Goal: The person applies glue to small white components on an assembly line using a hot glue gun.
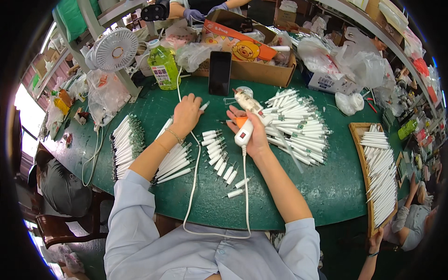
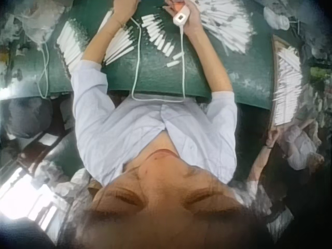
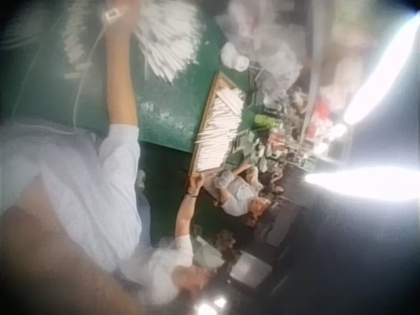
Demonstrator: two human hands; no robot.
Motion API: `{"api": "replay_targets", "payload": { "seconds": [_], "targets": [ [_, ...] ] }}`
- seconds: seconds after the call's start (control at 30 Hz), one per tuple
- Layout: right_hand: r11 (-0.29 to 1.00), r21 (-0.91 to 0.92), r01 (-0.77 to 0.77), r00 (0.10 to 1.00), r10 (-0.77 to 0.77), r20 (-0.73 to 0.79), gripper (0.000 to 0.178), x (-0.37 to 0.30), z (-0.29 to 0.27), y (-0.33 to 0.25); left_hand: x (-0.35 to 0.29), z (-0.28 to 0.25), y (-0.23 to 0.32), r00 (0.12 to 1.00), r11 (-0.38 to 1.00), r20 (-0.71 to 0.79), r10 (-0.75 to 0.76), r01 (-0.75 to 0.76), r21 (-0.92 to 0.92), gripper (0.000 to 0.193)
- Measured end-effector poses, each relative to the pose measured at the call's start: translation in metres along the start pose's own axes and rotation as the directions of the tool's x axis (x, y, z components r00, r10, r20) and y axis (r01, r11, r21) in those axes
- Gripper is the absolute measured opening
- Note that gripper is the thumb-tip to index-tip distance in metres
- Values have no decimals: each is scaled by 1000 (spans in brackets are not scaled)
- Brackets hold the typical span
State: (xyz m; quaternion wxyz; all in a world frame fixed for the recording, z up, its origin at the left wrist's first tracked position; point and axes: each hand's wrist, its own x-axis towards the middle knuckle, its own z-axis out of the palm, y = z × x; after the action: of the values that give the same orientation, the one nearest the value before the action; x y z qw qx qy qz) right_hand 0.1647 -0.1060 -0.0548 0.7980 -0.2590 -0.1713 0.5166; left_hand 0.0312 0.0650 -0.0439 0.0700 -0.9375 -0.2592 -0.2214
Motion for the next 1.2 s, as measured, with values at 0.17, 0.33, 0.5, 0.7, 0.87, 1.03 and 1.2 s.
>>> {"api": "replay_targets", "payload": {
  "seconds": [0.17, 0.33, 0.5, 0.7, 0.87, 1.03, 1.2],
  "targets": [
    [986, -154, 65, 994, -78, -81, 28, -51, 12, -41, -22, -33, 43, 956, 857, -90, 278, -290, -426, 13],
    [992, -92, 89, 988, -99, -115, 30, -103, -12, -44, -77, -70, 104, 734, 498, -65, 676, -520, -694, 26],
    [986, -121, 116, 960, -143, -242, 26, -158, -19, -40, -92, -75, 129, 458, 367, -43, 888, -762, -534, 25],
    [967, -182, 176, 934, -222, -279, 26, -203, -23, -28, -89, -64, 122, 517, 479, -5, 856, -796, -369, 25],
    [951, -239, 194, 929, -257, -267, 26, -219, -26, -14, -90, -62, 115, 640, 611, -1, 769, -735, -293, 24],
    [936, -248, 250, 914, -313, -258, 23, -222, -30, -9, -89, -70, 123, 645, 596, -24, 764, -719, -358, 24],
    [943, -228, 242, 906, -304, -294, 23, -220, -31, -9, -85, -89, 130, 644, 532, -89, 760, -694, -485, 27]
  ]
}}
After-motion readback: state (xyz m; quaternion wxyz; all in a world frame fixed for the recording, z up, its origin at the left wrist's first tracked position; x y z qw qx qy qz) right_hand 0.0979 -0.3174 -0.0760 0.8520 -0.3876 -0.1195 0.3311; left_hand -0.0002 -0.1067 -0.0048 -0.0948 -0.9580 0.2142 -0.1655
